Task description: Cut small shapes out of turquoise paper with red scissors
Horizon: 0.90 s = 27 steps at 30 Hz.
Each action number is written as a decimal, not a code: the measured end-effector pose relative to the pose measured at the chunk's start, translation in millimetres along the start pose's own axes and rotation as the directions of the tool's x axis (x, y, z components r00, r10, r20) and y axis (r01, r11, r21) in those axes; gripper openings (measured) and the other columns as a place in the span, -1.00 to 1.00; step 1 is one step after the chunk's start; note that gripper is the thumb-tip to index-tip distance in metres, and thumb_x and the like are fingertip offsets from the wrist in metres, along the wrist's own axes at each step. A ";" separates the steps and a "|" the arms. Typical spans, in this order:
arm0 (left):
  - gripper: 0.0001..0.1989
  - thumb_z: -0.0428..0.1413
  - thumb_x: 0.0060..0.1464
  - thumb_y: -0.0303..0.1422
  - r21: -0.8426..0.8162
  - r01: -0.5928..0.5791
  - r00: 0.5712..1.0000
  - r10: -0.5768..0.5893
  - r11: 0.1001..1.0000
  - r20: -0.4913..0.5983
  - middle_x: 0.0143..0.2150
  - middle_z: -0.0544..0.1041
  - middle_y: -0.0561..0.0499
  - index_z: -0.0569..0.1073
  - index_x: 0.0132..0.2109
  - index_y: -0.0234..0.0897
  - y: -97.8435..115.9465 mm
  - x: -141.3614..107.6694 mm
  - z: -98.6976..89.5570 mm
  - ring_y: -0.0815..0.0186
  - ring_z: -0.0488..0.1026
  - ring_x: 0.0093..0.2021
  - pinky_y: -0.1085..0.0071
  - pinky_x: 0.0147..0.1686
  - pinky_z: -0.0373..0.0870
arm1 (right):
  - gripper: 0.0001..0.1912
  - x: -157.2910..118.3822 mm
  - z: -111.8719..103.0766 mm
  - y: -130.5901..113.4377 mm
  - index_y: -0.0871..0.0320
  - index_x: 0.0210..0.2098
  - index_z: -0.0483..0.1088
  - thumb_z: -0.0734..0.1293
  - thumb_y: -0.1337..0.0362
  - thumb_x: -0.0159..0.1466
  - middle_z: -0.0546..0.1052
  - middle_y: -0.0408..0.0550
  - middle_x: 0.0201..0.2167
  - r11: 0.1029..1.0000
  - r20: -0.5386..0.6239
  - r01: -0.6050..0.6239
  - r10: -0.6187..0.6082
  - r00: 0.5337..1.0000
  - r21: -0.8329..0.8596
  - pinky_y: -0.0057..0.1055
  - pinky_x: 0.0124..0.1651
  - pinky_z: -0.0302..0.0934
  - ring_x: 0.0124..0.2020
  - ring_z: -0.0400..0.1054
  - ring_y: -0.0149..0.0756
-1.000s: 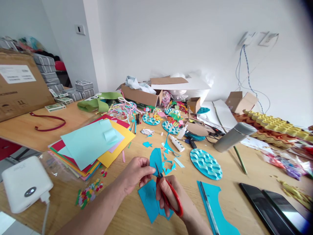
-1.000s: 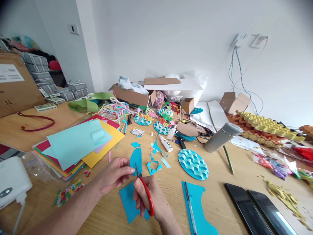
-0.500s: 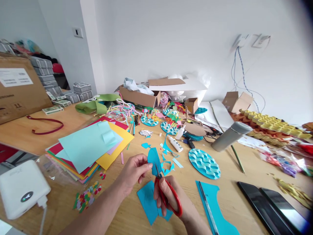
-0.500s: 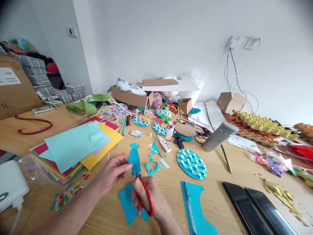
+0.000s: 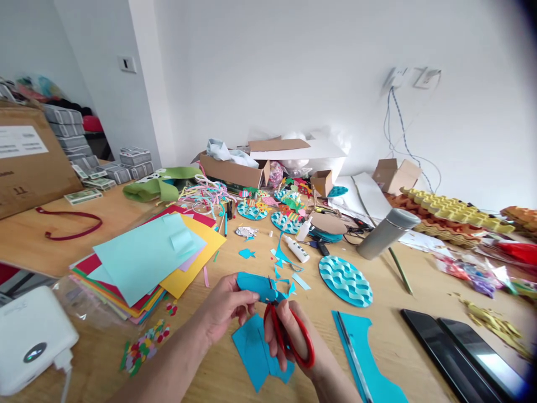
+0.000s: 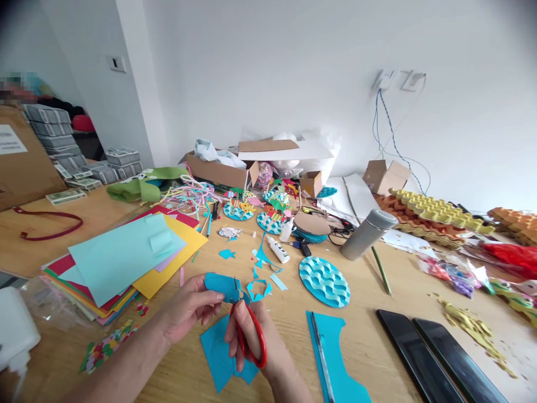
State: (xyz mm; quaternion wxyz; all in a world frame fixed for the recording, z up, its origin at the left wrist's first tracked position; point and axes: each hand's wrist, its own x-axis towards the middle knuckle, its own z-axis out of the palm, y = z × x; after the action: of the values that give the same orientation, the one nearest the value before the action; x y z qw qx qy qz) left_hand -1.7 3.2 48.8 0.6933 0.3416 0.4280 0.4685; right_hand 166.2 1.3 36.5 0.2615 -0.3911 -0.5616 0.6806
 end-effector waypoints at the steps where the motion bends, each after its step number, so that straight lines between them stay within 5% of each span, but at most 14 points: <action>1: -0.78 0.26 -0.20 -0.31 -0.006 -0.005 1.000 0.005 1.000 -0.007 -0.60 0.39 0.12 0.41 -0.41 -0.32 0.2 0.4 -0.4 0.47 0.28 -0.62 0.59 -0.71 0.11 | -0.21 -0.3 -0.1 -0.4 0.23 -0.62 0.32 0.06 -0.42 0.11 0.35 -0.13 -0.77 1.000 0.005 0.000 0.000 1.000 -0.005 -0.60 -0.79 -0.18 -0.84 0.16 -0.53; 16: -0.76 0.25 -0.12 -0.27 0.095 -0.018 0.996 0.010 0.995 0.085 -0.61 0.34 0.11 0.47 -0.40 -0.39 -0.2 1.9 -4.6 0.52 0.19 -0.63 0.59 -0.69 0.07 | -0.21 -1.9 2.4 -4.9 0.25 -0.61 0.32 0.10 -0.42 0.08 0.33 -0.14 -0.78 1.000 0.027 -0.019 0.019 0.999 -0.010 -0.64 -0.82 -0.16 -0.86 0.14 -0.56; 22: -0.75 0.25 -0.14 -0.24 0.113 0.041 0.999 -0.037 0.993 -0.039 -0.62 0.39 0.13 0.45 -0.39 -0.34 -3.4 1.0 -5.3 0.53 0.19 -0.74 0.58 -0.73 0.01 | -0.21 -0.8 2.8 -3.6 0.24 -0.64 0.31 0.08 -0.43 0.07 0.33 -0.14 -0.78 0.999 0.047 -0.032 0.033 0.998 -0.014 -0.64 -0.81 -0.15 -0.84 0.17 -0.54; 27: -0.73 0.25 -0.17 -0.23 0.093 0.019 0.999 -0.017 0.996 -0.031 -0.62 0.40 0.11 0.42 -0.40 -0.34 -2.1 0.6 -3.1 0.51 0.23 -0.74 0.59 -0.76 0.03 | -0.17 0.7 1.8 1.1 0.27 -0.60 0.33 0.06 -0.44 0.07 0.36 -0.12 -0.75 1.000 0.091 -0.013 0.013 0.996 0.004 -0.65 -0.81 -0.13 -0.83 0.21 -0.53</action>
State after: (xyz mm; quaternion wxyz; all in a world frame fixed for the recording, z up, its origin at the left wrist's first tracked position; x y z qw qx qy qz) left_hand -3.6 3.3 45.6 0.6743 0.3624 0.4628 0.4469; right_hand 164.4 0.6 35.4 0.2320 -0.3628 -0.5688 0.7007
